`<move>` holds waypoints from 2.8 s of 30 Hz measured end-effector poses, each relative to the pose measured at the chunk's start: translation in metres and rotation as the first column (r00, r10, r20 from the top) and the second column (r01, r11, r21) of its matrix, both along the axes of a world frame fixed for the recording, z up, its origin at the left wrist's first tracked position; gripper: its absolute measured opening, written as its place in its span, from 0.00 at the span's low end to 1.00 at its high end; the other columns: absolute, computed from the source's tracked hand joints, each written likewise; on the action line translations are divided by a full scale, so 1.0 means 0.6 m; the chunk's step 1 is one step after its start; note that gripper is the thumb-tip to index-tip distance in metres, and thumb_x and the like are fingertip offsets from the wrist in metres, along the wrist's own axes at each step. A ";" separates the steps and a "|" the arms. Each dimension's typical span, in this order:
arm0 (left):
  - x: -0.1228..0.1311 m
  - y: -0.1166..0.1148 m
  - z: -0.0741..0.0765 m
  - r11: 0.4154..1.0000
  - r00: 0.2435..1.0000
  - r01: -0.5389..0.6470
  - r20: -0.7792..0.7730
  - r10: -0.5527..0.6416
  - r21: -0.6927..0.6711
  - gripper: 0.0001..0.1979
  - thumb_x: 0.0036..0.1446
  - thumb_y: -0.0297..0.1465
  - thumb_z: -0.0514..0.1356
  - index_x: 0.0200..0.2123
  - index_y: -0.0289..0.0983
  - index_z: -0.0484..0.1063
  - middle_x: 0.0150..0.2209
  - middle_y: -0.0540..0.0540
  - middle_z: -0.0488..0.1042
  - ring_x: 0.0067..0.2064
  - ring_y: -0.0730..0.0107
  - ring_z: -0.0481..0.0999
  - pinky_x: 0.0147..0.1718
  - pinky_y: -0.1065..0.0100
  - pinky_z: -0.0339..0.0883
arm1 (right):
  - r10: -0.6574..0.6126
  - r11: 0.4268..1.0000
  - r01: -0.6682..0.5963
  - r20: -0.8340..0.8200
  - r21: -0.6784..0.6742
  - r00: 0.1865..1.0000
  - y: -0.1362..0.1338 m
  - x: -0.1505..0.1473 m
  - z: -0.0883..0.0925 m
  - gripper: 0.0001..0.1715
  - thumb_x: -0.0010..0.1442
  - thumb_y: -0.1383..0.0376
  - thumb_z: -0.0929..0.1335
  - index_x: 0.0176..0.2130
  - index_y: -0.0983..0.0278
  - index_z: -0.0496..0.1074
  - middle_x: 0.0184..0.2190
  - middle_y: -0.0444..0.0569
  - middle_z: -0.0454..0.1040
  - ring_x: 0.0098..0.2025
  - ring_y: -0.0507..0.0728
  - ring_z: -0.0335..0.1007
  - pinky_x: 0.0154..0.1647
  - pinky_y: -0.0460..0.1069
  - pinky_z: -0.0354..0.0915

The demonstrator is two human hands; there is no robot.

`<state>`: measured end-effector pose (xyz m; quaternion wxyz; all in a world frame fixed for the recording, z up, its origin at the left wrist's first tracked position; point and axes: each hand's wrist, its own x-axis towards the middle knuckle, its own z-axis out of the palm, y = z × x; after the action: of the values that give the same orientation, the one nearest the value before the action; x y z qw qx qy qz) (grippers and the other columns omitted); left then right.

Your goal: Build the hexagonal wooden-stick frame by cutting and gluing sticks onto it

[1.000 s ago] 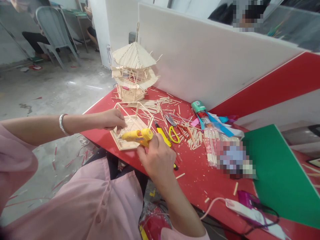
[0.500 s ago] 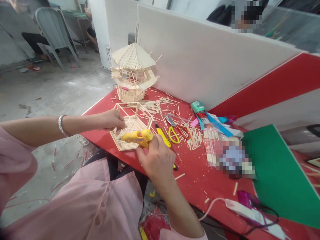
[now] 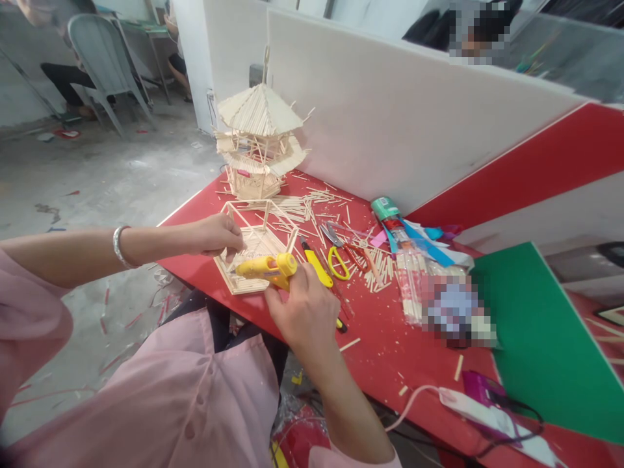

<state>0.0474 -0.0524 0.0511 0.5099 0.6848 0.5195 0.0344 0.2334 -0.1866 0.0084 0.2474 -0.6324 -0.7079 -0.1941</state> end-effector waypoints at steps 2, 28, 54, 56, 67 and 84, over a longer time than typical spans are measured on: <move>0.001 0.000 -0.001 1.000 1.000 0.002 0.006 -0.002 0.000 0.12 0.46 0.25 0.60 0.13 0.34 0.68 0.15 0.49 0.68 0.12 0.80 0.57 0.11 0.72 0.48 | -0.007 1.000 0.007 0.001 -0.004 1.000 0.000 0.000 -0.001 0.12 0.56 0.59 0.66 0.34 0.66 0.70 0.28 0.49 0.72 0.28 0.55 0.67 0.24 0.48 0.54; 0.000 0.000 -0.009 0.998 0.993 -0.059 0.101 0.057 0.010 0.13 0.43 0.25 0.61 0.10 0.34 0.69 0.13 0.45 0.70 0.10 0.78 0.56 0.10 0.72 0.45 | -0.033 0.999 0.034 -0.036 0.030 0.999 -0.004 0.006 -0.009 0.14 0.55 0.59 0.65 0.38 0.66 0.71 0.31 0.50 0.74 0.30 0.56 0.70 0.27 0.48 0.59; -0.112 0.019 0.021 0.886 0.874 -0.368 0.429 0.226 0.281 0.12 0.47 0.39 0.66 0.22 0.36 0.75 0.16 0.52 0.70 0.17 0.79 0.63 0.15 0.75 0.54 | -0.781 0.622 0.477 -0.534 -0.621 0.323 -0.131 0.212 -0.124 0.29 0.57 0.47 0.62 0.43 0.67 0.74 0.34 0.55 0.77 0.37 0.61 0.74 0.38 0.53 0.67; -0.125 0.023 0.012 0.829 0.792 -0.498 0.524 0.314 0.255 0.10 0.46 0.37 0.66 0.24 0.36 0.76 0.17 0.52 0.71 0.18 0.78 0.64 0.16 0.74 0.55 | -0.869 0.494 0.567 -0.399 -0.659 0.294 -0.121 0.240 -0.133 0.26 0.57 0.52 0.63 0.44 0.69 0.75 0.38 0.61 0.77 0.43 0.65 0.74 0.43 0.56 0.65; -0.185 0.059 -0.067 0.788 0.676 -0.613 0.561 0.479 0.066 0.07 0.50 0.33 0.64 0.25 0.35 0.75 0.17 0.53 0.70 0.19 0.79 0.63 0.18 0.73 0.55 | -0.795 0.525 0.668 -0.024 -0.528 0.606 -0.061 0.204 -0.129 0.32 0.59 0.59 0.65 0.60 0.68 0.66 0.55 0.64 0.69 0.59 0.66 0.62 0.56 0.57 0.59; -0.096 0.178 -0.112 0.943 0.627 -0.329 0.757 0.183 0.045 0.18 0.46 0.44 0.68 0.31 0.34 0.78 0.18 0.52 0.67 0.19 0.78 0.63 0.18 0.74 0.54 | -0.509 0.857 0.463 -0.517 -0.227 0.688 -0.024 0.072 -0.059 0.31 0.67 0.49 0.56 0.53 0.64 0.72 0.37 0.54 0.78 0.38 0.59 0.74 0.40 0.52 0.67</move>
<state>-0.0104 0.0546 -0.0160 0.6030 0.5722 0.3532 0.4292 0.2767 -0.2009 -0.0267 0.3584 -0.8345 -0.4173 -0.0307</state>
